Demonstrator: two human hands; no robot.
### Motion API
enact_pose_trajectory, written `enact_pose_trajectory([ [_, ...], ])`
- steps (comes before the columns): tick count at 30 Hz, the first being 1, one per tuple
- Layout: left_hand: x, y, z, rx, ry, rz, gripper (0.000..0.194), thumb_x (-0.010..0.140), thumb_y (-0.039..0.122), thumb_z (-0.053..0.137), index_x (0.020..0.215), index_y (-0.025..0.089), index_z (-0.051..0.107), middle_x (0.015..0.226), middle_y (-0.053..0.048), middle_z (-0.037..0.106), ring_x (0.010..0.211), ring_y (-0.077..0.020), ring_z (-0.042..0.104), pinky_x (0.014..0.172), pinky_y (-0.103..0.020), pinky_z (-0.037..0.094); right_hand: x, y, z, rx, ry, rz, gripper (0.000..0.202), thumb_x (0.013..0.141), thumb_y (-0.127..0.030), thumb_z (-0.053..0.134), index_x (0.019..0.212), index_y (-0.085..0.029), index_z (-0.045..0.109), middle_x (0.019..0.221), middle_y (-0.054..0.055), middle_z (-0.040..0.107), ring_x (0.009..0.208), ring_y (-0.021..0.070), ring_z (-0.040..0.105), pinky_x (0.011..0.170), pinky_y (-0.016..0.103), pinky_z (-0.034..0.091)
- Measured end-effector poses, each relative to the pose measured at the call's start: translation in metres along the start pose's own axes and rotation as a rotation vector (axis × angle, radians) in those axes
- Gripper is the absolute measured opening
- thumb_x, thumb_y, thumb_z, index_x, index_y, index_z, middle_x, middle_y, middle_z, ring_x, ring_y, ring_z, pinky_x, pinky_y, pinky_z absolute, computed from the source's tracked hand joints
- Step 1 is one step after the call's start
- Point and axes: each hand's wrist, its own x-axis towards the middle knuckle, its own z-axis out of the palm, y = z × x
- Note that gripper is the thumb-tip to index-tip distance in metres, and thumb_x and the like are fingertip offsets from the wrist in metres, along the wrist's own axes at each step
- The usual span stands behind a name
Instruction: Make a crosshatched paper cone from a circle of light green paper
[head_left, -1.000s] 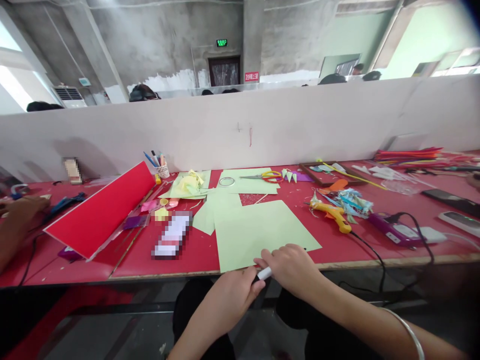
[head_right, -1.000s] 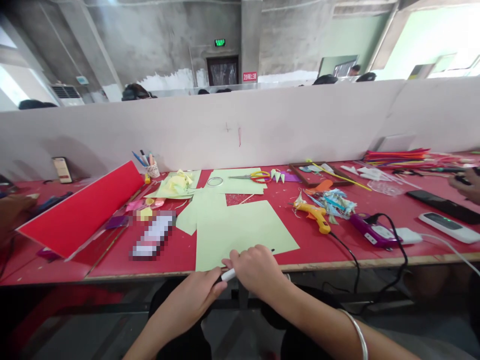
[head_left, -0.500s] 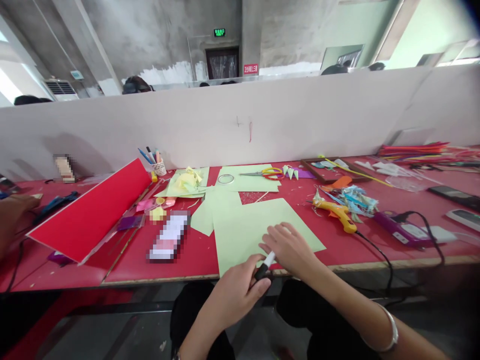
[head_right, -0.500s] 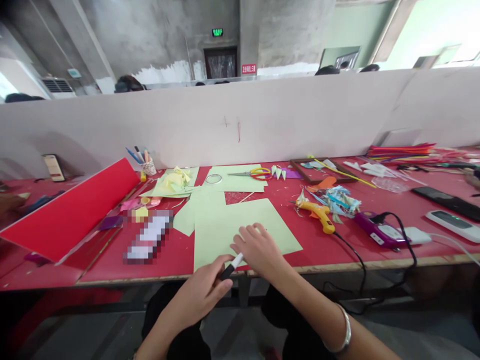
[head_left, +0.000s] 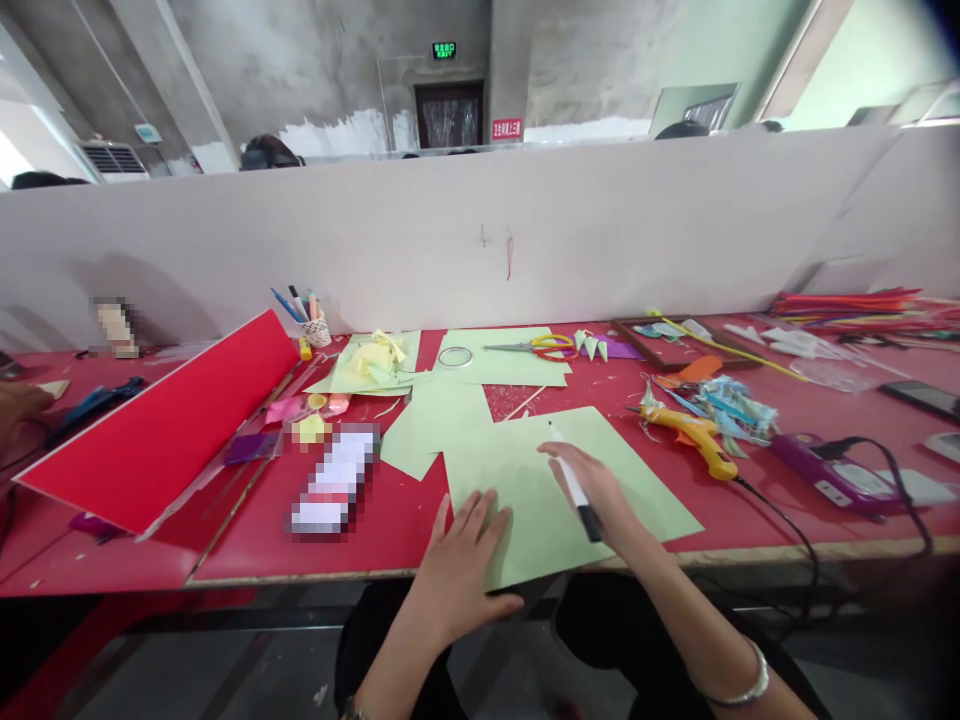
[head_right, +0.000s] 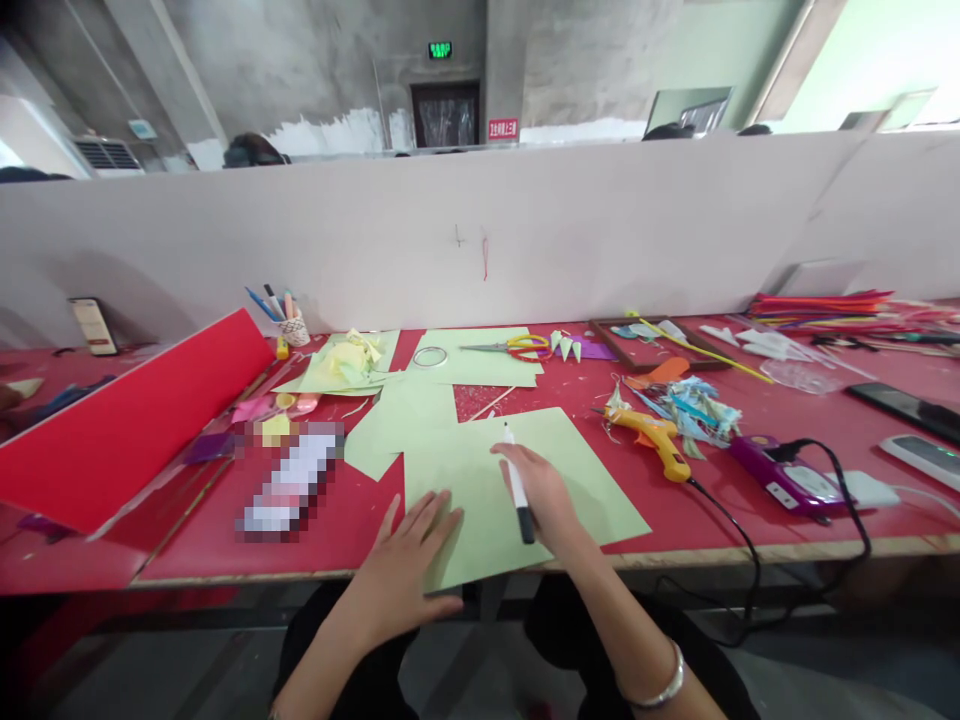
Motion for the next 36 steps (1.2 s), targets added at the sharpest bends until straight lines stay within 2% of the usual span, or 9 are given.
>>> enact_pose_trajectory([
  [4, -0.006, -0.006, -0.02, -0.077, -0.025, 0.126, 0.075, 0.07, 0.063, 0.046, 0.133, 0.026, 0.028, 0.141, -0.005, 0.029, 0.128, -0.0243, 0.026, 0.105, -0.046, 0.018, -0.022, 0.002, 0.007, -0.298, -0.209, -0.142, 0.027, 0.083, -0.034, 0.043, 0.105, -0.02, 0.05, 0.122, 0.011, 0.052, 0.12, 0.0251, 0.04, 0.096, 0.046, 0.032],
  [6, 0.002, -0.018, -0.031, -0.084, 0.054, 0.098, 0.059, 0.081, 0.057, 0.031, 0.132, 0.026, 0.032, 0.138, -0.003, 0.035, 0.127, -0.0199, 0.029, 0.104, -0.039, 0.023, -0.032, 0.002, 0.006, -0.363, -0.273, -0.129, 0.028, 0.083, -0.037, 0.042, 0.105, -0.02, 0.049, 0.126, 0.011, 0.049, 0.124, 0.0246, 0.035, 0.099, 0.047, 0.028],
  [8, 0.019, -0.033, -0.036, -0.037, 0.141, 0.042, 0.052, 0.087, 0.049, 0.022, 0.131, 0.025, 0.033, 0.139, -0.002, 0.032, 0.128, -0.0185, 0.025, 0.105, -0.037, 0.023, -0.038, 0.001, 0.003, -0.383, -0.315, -0.115, 0.029, 0.083, -0.039, 0.041, 0.105, -0.02, 0.048, 0.129, 0.01, 0.047, 0.124, 0.0236, 0.034, 0.1, 0.046, 0.027],
  [14, 0.076, -0.068, -0.021, 0.112, 0.034, -0.042, 0.054, 0.086, 0.05, 0.022, 0.134, 0.024, 0.028, 0.143, -0.002, 0.022, 0.131, -0.0243, 0.018, 0.104, -0.049, 0.017, -0.046, 0.008, -0.006, -0.377, -0.333, -0.115, 0.031, 0.082, -0.041, 0.042, 0.106, -0.022, 0.048, 0.131, 0.008, 0.044, 0.125, 0.0214, 0.034, 0.101, 0.043, 0.027],
  [19, 0.083, -0.086, -0.017, 0.12, 0.068, -0.078, 0.058, 0.084, 0.055, 0.023, 0.134, 0.027, 0.026, 0.143, -0.001, 0.021, 0.131, -0.0238, 0.017, 0.104, -0.05, 0.015, -0.043, 0.013, -0.006, -0.358, -0.346, -0.131, 0.034, 0.082, -0.041, 0.043, 0.109, -0.022, 0.048, 0.131, 0.009, 0.044, 0.125, 0.022, 0.033, 0.101, 0.044, 0.027],
  [24, 0.086, -0.108, -0.025, 0.127, 0.138, -0.123, 0.051, 0.086, 0.048, 0.028, 0.131, 0.025, 0.033, 0.141, -0.005, 0.028, 0.13, -0.0274, 0.021, 0.102, -0.055, 0.016, -0.029, 0.012, -0.004, -0.328, -0.357, -0.125, 0.036, 0.082, -0.041, 0.043, 0.112, -0.022, 0.047, 0.132, 0.009, 0.043, 0.125, 0.0213, 0.032, 0.101, 0.044, 0.025],
  [27, 0.094, -0.106, -0.03, 0.12, 0.215, -0.111, 0.047, 0.086, 0.041, 0.032, 0.129, 0.02, 0.036, 0.138, -0.011, 0.033, 0.128, -0.0276, 0.025, 0.102, -0.054, 0.014, -0.023, 0.01, -0.002, -0.326, -0.36, -0.115, 0.037, 0.082, -0.042, 0.042, 0.113, -0.022, 0.047, 0.133, 0.009, 0.042, 0.126, 0.0211, 0.032, 0.101, 0.043, 0.025],
  [31, 0.11, -0.085, -0.035, 0.079, 0.254, 0.024, 0.037, 0.084, 0.035, 0.041, 0.118, 0.023, 0.047, 0.127, -0.006, 0.045, 0.119, -0.0206, 0.038, 0.101, -0.037, 0.027, -0.028, 0.007, 0.001, -0.351, -0.335, -0.113, 0.035, 0.083, -0.041, 0.04, 0.111, -0.021, 0.049, 0.13, 0.009, 0.045, 0.125, 0.0218, 0.033, 0.101, 0.045, 0.025],
  [36, 0.13, -0.07, -0.035, 0.017, 0.22, 0.112, 0.019, 0.083, 0.026, 0.044, 0.095, 0.02, 0.058, 0.099, -0.004, 0.057, 0.087, -0.0149, 0.055, 0.078, -0.025, 0.043, -0.042, 0.009, -0.002, -0.399, -0.292, -0.118, 0.032, 0.083, -0.04, 0.041, 0.108, -0.022, 0.05, 0.129, 0.009, 0.047, 0.124, 0.0225, 0.035, 0.1, 0.045, 0.028],
])
